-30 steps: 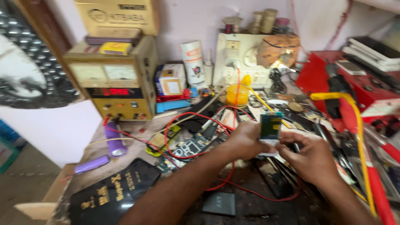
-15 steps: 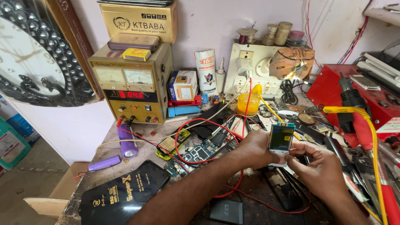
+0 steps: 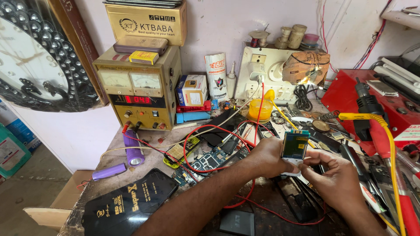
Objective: The person disassembles a mobile phone, removes the battery, and uses multimeter probes to test points on the motherboard. The person then reassembles the phone components.
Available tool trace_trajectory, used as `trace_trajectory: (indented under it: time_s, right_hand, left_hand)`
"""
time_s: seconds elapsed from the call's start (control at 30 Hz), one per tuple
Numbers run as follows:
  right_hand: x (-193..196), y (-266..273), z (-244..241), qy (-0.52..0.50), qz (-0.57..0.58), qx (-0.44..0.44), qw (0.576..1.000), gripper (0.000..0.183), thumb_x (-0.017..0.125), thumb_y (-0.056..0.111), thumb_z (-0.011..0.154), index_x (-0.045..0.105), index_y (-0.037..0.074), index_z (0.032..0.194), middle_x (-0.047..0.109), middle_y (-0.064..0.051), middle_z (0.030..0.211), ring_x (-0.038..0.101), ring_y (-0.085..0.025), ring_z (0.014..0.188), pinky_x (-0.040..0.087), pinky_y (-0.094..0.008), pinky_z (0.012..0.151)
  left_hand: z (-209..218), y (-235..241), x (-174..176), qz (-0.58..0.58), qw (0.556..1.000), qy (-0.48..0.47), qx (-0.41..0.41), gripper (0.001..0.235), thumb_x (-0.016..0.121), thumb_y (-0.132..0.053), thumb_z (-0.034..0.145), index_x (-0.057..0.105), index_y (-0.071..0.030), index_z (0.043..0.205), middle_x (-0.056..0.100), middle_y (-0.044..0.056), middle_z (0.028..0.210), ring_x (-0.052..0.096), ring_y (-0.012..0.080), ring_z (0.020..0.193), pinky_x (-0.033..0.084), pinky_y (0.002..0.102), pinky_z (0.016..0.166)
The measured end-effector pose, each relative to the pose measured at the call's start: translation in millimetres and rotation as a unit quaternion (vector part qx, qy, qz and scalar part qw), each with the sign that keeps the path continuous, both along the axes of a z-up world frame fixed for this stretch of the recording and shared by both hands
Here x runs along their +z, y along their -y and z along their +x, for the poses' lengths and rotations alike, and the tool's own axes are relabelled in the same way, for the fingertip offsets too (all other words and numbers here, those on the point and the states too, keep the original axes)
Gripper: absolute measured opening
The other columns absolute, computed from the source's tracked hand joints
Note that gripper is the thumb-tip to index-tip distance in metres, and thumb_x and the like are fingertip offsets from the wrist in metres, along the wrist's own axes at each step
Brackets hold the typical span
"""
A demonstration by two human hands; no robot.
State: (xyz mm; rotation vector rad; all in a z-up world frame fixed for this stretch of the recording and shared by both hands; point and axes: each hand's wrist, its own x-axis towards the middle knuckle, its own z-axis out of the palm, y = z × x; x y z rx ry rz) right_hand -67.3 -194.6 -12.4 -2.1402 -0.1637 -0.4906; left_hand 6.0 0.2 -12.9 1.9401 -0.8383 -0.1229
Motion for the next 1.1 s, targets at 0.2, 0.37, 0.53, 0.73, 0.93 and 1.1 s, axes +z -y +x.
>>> trace_trajectory:
  time_s: [0.2,0.37,0.53,0.73,0.93,1.1]
  right_hand:
    - [0.1,0.1,-0.6,0.000,-0.004,-0.001,1.000,0.034,0.076,-0.001,0.079,0.078,0.001,0.113,0.080,-0.005,0.090,0.070,-0.008,0.083,0.054,-0.024,0.077]
    - [1.5,-0.9,-0.9,-0.003,0.002,0.003,1.000,0.033,0.076,-0.001,0.079,0.078,0.001,0.112,0.080,-0.005,0.089,0.069,-0.008,0.082,0.054,-0.024,0.077]
    - [1.3,-1.0,-0.9,-0.002,-0.003,-0.004,1.000,0.033,0.077,-0.001,0.079,0.078,0.001,0.112,0.079,-0.005,0.089,0.069,-0.008,0.082,0.054,-0.024,0.076]
    - [-3.4,3.0,0.6,0.004,-0.002,-0.009,1.000,0.032,0.078,0.000,0.079,0.078,0.000,0.111,0.078,-0.004,0.089,0.068,-0.007,0.082,0.054,-0.024,0.076]
    - [17.8,12.7,-14.7,-0.044,0.011,0.018,0.999,0.022,0.077,0.003,0.084,0.077,-0.001,0.105,0.078,-0.007,0.093,0.067,-0.010,0.085,0.053,-0.028,0.078]
    - [65.7,35.1,-33.1,-0.107,0.057,-0.012,0.992,0.033,0.068,0.012,0.083,0.077,0.005,0.115,0.079,-0.002,0.101,0.067,-0.012,0.092,0.049,-0.029,0.087]
  left_hand:
    - [-0.7,0.0,1.8,0.025,1.000,0.006,0.013,0.051,0.092,-0.026,0.066,0.075,-0.009,0.110,0.079,0.011,0.101,0.076,0.0212,0.093,0.058,0.034,0.085]
    - [-1.3,0.1,2.7,0.023,1.000,0.008,0.012,0.052,0.093,-0.027,0.066,0.075,-0.008,0.111,0.079,0.011,0.101,0.076,0.0214,0.093,0.057,0.035,0.085]
    - [-1.5,-0.5,3.0,0.024,1.000,0.003,0.013,0.052,0.092,-0.027,0.065,0.075,-0.008,0.111,0.079,0.011,0.101,0.076,0.0213,0.094,0.058,0.034,0.085]
    - [-3.3,-1.1,6.5,0.039,0.999,0.020,0.018,0.055,0.092,-0.029,0.066,0.074,-0.008,0.113,0.078,0.013,0.102,0.076,0.0243,0.095,0.057,0.036,0.086]
    - [-14.5,-1.7,19.6,0.038,0.988,0.151,0.006,0.047,0.088,-0.033,0.071,0.075,-0.005,0.106,0.077,0.017,0.096,0.076,0.0319,0.094,0.057,0.041,0.087]
    - [-42.8,1.0,37.6,0.007,0.979,0.202,-0.032,0.035,0.080,-0.031,0.080,0.073,-0.004,0.102,0.073,0.020,0.085,0.073,0.0378,0.087,0.056,0.047,0.079]
